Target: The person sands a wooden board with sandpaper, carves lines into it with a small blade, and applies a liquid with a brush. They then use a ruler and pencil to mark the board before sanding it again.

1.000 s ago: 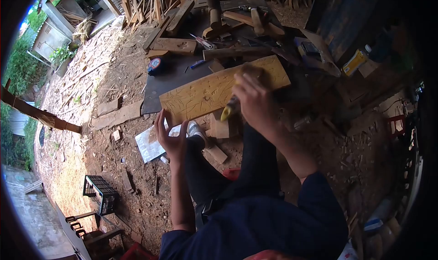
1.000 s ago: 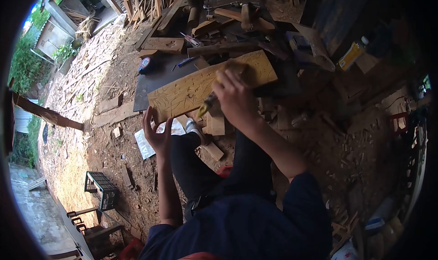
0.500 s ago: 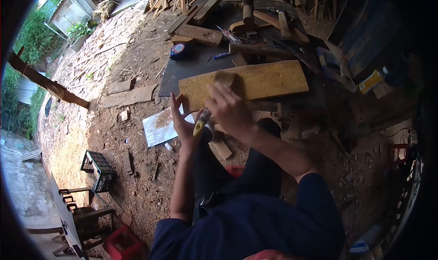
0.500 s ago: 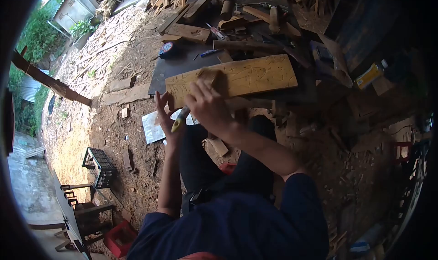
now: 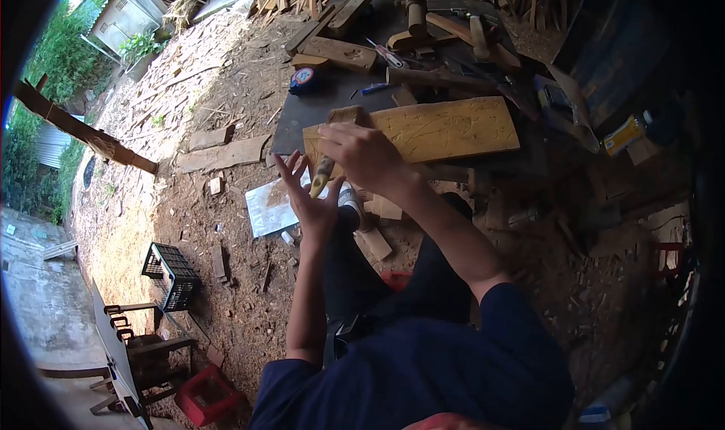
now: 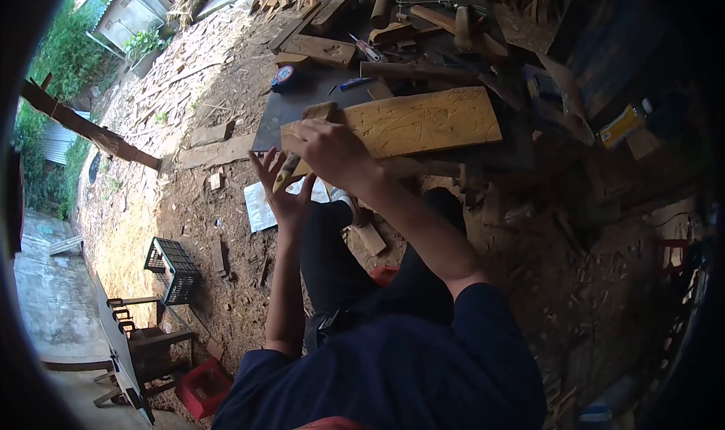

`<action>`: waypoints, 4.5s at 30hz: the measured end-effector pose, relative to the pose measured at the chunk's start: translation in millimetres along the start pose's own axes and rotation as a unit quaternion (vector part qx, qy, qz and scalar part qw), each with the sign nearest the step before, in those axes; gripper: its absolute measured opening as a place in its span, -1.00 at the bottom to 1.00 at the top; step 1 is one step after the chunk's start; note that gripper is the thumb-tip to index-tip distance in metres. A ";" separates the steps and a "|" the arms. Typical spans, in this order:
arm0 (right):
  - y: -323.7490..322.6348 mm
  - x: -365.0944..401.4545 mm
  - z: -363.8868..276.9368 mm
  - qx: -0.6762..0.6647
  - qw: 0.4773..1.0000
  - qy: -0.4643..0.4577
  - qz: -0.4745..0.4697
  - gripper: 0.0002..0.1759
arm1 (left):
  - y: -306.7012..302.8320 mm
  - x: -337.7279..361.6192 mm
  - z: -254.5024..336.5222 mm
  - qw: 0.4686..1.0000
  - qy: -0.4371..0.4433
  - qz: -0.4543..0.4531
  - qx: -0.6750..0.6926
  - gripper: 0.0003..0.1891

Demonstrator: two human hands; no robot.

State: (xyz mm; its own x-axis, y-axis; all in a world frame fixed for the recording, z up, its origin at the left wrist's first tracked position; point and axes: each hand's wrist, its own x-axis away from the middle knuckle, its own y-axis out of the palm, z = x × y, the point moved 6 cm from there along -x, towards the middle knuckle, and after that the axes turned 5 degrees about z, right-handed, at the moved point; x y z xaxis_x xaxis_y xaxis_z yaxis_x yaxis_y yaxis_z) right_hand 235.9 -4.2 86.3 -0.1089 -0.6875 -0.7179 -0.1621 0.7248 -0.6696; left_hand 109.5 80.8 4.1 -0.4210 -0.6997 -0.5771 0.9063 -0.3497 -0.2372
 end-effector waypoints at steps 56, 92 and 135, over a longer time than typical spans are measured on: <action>-175.5 88.7 -41.6 0.079 0.983 0.148 0.070 -0.80 | -26.9 -16.6 91.2 0.914 0.341 -0.033 -0.216 -0.61; -94.9 86.1 -31.1 -0.013 0.999 0.014 0.029 -0.95 | 24.5 -28.2 -57.0 0.958 -0.209 -0.150 0.129 -0.52; -121.1 98.5 83.8 0.188 0.971 0.090 0.119 -0.91 | 33.4 51.1 -78.7 0.935 -0.288 -0.045 0.202 -0.44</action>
State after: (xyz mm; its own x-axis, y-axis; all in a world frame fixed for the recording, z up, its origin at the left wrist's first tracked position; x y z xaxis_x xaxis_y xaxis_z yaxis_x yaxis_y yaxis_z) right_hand 327.0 -156.1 80.6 -0.2736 -0.4700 -0.8392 0.2543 0.8061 -0.5344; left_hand 121.1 82.5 -94.9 -0.5501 -0.8347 -0.0247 0.8277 -0.5489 0.1163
